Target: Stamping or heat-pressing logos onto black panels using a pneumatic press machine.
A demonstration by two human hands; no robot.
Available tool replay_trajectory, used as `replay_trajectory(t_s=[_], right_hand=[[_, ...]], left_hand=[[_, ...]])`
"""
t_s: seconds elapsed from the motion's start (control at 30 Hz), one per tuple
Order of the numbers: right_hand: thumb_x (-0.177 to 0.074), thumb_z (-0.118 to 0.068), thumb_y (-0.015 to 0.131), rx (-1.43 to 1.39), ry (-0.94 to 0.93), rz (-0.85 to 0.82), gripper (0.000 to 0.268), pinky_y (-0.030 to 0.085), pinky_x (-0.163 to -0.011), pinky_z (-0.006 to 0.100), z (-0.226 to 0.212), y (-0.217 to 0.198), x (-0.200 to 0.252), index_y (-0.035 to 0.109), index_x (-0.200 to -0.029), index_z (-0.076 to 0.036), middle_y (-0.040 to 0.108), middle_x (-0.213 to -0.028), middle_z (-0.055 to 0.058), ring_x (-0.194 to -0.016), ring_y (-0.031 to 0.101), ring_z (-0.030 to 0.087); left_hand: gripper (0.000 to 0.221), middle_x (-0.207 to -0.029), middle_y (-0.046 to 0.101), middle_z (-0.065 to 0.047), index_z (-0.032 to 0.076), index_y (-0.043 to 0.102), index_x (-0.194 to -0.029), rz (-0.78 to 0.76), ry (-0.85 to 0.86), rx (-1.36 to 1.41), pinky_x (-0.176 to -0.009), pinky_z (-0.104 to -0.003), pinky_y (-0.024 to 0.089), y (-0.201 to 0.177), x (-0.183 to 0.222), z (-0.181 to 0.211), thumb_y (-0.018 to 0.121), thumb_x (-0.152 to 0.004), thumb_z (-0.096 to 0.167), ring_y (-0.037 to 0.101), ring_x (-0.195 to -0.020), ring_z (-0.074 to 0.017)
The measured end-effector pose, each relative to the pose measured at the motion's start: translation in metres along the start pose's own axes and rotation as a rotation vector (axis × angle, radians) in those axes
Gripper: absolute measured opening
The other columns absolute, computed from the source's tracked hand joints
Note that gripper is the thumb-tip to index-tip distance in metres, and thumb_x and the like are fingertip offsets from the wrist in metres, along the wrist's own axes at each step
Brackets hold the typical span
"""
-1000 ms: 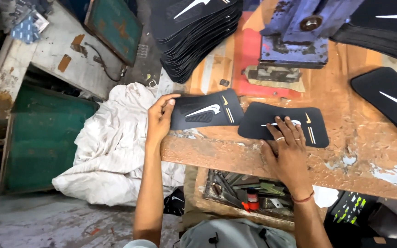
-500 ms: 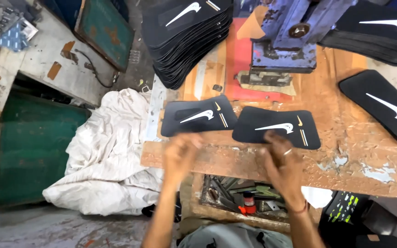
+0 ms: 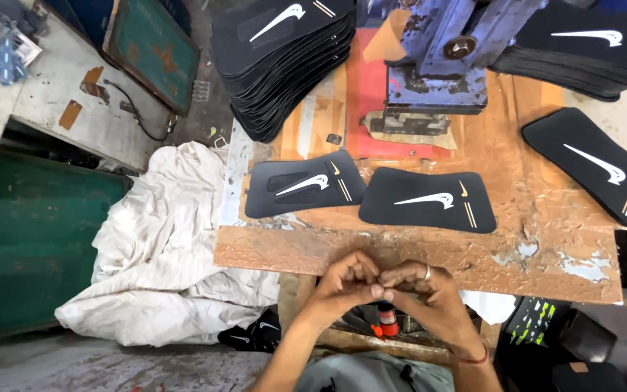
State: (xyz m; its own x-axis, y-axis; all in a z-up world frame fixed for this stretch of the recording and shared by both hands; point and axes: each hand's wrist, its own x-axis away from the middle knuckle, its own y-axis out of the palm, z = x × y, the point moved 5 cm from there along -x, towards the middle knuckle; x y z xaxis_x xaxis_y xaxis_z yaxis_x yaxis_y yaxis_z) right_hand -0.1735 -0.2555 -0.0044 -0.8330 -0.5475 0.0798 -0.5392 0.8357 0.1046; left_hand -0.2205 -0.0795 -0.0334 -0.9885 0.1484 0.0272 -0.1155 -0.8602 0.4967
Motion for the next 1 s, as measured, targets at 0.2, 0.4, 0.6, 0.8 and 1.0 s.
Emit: replay_trajectory(t_s=[0.2,0.4,0.6,0.8,1.0], right_hand=[[-0.088,0.01,0.074,-0.095,0.054,-0.177,0.02,0.06,-0.082,0.029,0.008,0.006,0.001,0.068,-0.105,0.004,0.071,-0.102,0.006,-0.094,0.07,0.012],[-0.087,0.008,0.076,0.179,-0.075,-0.238,0.019,0.059,-0.078,0.027,-0.019,0.018,0.004,0.067,-0.102,0.0,0.072,-0.096,0.004,-0.089,0.07,0.01],[-0.089,0.01,0.069,-0.053,-0.03,-0.206,0.014,0.056,-0.074,0.029,-0.001,0.016,0.009,0.063,-0.099,0.001,0.065,-0.094,0.004,-0.084,0.065,0.012],[-0.093,0.005,0.065,-0.19,0.084,-0.157,0.011,0.056,-0.074,0.031,0.008,0.005,0.01,0.062,-0.102,0.0,0.066,-0.09,0.008,-0.084,0.067,0.015],[-0.102,0.0,0.052,-0.091,-0.049,-0.113,0.013,0.056,-0.077,0.031,0.014,-0.022,0.009,0.065,-0.104,0.002,0.065,-0.094,0.009,-0.084,0.068,0.016]], left_hand=[[0.023,-0.1,0.064,0.002,0.008,0.057,-0.105,-0.1,-0.223,0.18,-0.082,-0.023,0.05,0.006,0.012,-0.011,0.076,-0.093,0.006,0.061,-0.094,-0.0058],[0.022,-0.102,0.062,0.002,0.005,0.058,-0.109,-0.08,-0.186,0.037,-0.086,-0.024,0.051,0.001,0.015,0.0,0.076,-0.095,0.004,0.061,-0.098,-0.006],[0.022,-0.104,0.061,0.002,0.006,0.055,-0.108,-0.165,-0.209,0.114,-0.088,-0.023,0.05,0.008,0.013,-0.008,0.074,-0.098,0.005,0.06,-0.1,-0.0052],[0.016,-0.097,0.066,0.001,0.004,0.062,-0.111,-0.098,-0.179,0.049,-0.077,-0.024,0.05,0.006,0.009,0.001,0.071,-0.1,0.012,0.061,-0.087,-0.0059],[0.014,-0.09,0.071,-0.004,0.0,0.07,-0.109,-0.06,-0.162,-0.023,-0.07,-0.025,0.054,-0.012,0.011,-0.008,0.066,-0.102,0.012,0.065,-0.079,-0.0088]])
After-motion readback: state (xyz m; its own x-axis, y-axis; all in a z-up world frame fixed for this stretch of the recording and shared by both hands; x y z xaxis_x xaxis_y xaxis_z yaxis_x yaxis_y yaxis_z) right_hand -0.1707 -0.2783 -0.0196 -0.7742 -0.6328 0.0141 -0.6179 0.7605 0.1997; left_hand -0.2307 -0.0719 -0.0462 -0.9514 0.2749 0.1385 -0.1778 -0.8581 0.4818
